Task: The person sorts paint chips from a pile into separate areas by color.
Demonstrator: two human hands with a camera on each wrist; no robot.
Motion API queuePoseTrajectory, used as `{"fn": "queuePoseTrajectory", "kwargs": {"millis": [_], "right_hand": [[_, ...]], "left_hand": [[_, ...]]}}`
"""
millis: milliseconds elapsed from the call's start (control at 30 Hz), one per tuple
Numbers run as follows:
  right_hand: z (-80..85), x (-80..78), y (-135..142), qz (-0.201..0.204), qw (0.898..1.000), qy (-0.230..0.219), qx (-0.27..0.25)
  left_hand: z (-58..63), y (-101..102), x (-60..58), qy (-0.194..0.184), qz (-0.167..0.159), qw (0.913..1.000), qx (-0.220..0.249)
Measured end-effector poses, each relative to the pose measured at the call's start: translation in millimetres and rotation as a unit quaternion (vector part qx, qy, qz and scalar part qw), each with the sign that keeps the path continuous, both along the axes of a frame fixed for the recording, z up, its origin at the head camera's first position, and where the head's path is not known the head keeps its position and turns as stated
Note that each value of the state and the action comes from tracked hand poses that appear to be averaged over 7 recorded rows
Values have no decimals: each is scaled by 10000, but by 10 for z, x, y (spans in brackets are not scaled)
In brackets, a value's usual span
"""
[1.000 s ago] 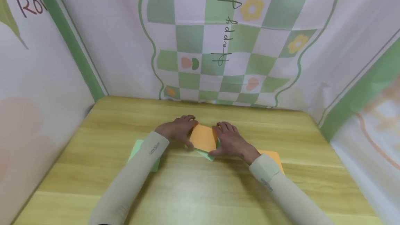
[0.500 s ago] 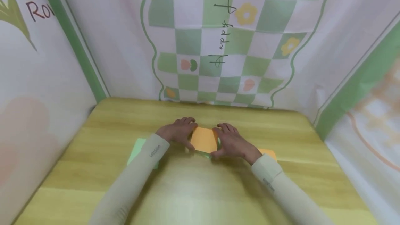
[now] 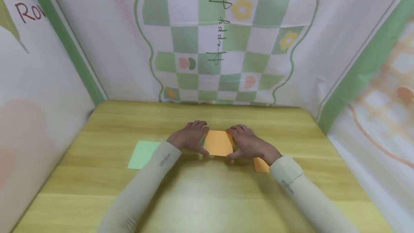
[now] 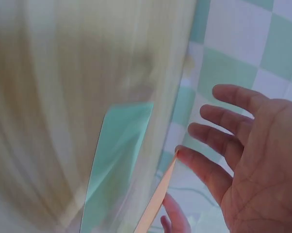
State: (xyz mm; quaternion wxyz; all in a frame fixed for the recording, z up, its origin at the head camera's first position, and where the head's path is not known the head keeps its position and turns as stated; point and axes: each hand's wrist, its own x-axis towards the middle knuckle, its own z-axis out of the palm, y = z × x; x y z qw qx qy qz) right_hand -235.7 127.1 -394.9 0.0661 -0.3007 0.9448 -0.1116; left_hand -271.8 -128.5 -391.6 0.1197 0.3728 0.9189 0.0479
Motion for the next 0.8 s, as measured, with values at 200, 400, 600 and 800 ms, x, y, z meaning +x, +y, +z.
{"fn": "queuePoseTrajectory", "kwargs": {"millis": [200,400,600,800], "right_hand": [[5,17,97,-60,9999,-128,-51],[-7,79,231,-289,9988,-353,-153],[4,137,374,-331,9984,-342,-313],[-6,154,445,-339,9985,-241,-351]], "left_hand": [[16,151,52,-61,63,9999,127],[13,290,62,38,80,9998,156],[-13,439,76,227,-27,9993,289],[-28,541,110,290,107,9994,165]]}}
